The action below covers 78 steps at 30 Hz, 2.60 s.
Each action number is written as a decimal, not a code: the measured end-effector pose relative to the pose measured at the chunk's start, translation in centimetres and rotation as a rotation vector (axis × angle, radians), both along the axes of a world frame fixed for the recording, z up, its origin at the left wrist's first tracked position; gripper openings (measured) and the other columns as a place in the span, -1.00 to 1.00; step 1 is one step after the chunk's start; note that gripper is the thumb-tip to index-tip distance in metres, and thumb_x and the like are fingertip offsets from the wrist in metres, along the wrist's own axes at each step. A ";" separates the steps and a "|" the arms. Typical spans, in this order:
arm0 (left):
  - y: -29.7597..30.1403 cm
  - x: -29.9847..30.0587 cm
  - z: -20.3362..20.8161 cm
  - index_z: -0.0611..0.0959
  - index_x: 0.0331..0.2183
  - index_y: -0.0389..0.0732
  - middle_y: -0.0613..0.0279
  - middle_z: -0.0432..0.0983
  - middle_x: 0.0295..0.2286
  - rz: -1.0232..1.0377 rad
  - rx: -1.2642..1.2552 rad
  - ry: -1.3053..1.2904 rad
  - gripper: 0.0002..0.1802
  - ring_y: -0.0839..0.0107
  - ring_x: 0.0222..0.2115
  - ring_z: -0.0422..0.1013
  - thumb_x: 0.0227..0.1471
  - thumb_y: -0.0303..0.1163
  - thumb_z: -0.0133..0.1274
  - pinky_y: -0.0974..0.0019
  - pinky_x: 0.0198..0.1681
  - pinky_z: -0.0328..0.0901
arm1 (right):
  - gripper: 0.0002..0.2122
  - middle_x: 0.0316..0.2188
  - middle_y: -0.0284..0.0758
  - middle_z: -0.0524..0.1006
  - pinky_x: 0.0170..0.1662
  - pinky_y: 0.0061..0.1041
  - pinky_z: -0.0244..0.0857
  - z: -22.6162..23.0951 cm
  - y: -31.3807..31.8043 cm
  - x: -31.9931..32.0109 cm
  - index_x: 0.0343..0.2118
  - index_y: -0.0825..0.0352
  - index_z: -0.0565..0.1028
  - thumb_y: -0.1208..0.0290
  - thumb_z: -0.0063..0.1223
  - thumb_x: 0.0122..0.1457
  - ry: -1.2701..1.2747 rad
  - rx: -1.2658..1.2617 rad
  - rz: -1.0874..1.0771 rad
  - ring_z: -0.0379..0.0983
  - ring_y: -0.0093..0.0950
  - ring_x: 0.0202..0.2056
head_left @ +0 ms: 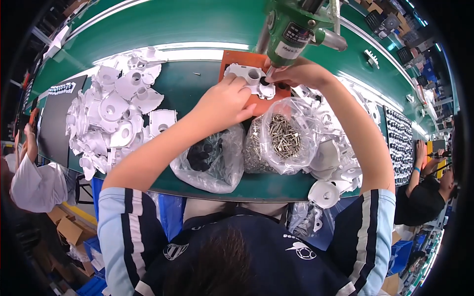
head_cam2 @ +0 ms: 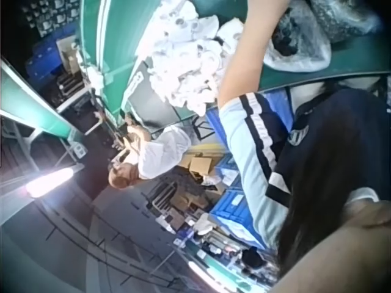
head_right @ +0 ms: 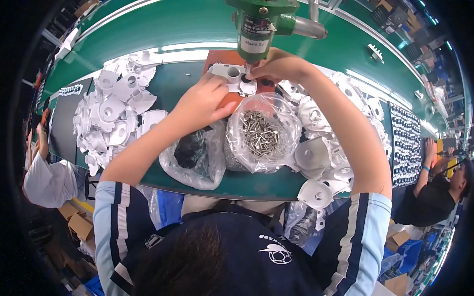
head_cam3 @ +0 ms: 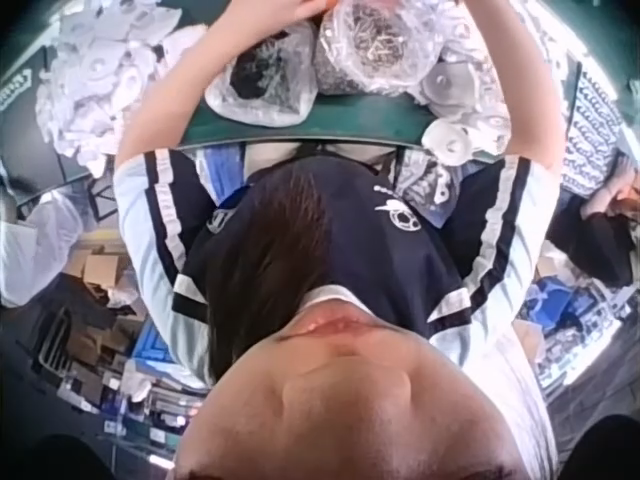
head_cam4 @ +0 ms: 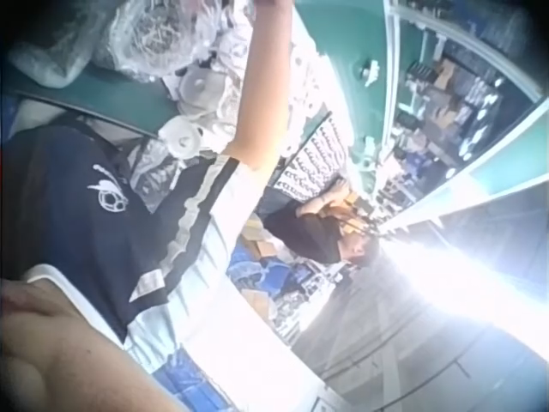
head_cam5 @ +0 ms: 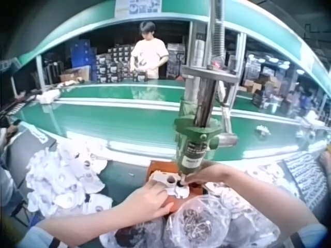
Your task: Assembling small white plastic components using a manual press on a factory assembly line.
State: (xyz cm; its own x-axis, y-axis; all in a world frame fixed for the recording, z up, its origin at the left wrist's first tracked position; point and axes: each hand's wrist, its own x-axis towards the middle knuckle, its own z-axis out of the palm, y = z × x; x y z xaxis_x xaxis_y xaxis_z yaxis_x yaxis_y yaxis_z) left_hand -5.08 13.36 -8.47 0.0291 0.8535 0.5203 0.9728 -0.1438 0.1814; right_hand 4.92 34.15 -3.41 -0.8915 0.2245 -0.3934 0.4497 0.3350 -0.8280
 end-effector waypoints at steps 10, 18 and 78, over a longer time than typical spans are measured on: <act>1.9 1.7 -1.2 0.50 -0.62 -0.32 0.11 0.38 -0.48 0.195 0.126 0.003 -0.85 0.18 -0.36 0.35 -0.23 -0.42 0.03 0.24 -0.41 0.37 | -0.82 -0.53 -0.37 0.45 -0.48 -0.57 0.28 7.0 7.2 -0.3 -0.34 0.32 0.41 0.34 0.02 0.04 0.626 0.324 0.237 0.38 -0.56 -0.54; 2.6 3.3 -0.8 0.51 -0.47 -0.34 0.06 0.37 -0.43 0.137 0.133 -0.006 -0.83 0.16 -0.32 0.34 -0.23 -0.48 -0.02 0.27 -0.41 0.40 | -0.70 -0.82 -0.37 0.32 -0.51 -0.46 0.21 14.2 -9.4 13.6 -0.72 0.26 0.35 0.20 0.13 -0.05 0.162 0.943 0.679 0.31 -0.39 -0.74; -14.1 6.3 4.9 0.28 -0.15 -0.30 0.24 0.35 -0.32 0.114 0.167 -1.359 -0.70 0.66 -0.41 0.36 0.03 -0.68 -0.13 0.56 -0.41 0.27 | -0.64 -0.16 -0.33 0.38 -0.19 -0.59 0.28 7.1 -10.9 14.1 -0.04 0.25 0.31 0.54 -0.04 0.05 0.623 0.631 0.016 0.40 -0.48 -0.29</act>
State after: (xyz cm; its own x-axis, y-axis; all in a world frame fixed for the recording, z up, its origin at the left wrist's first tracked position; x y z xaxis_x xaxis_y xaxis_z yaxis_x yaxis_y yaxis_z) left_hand 1.19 -0.76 -3.57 -0.6466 0.7417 0.1783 0.0525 -0.1899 0.9804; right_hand 18.98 23.21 3.72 -0.9074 0.2209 0.3576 -0.0304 0.8141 -0.5799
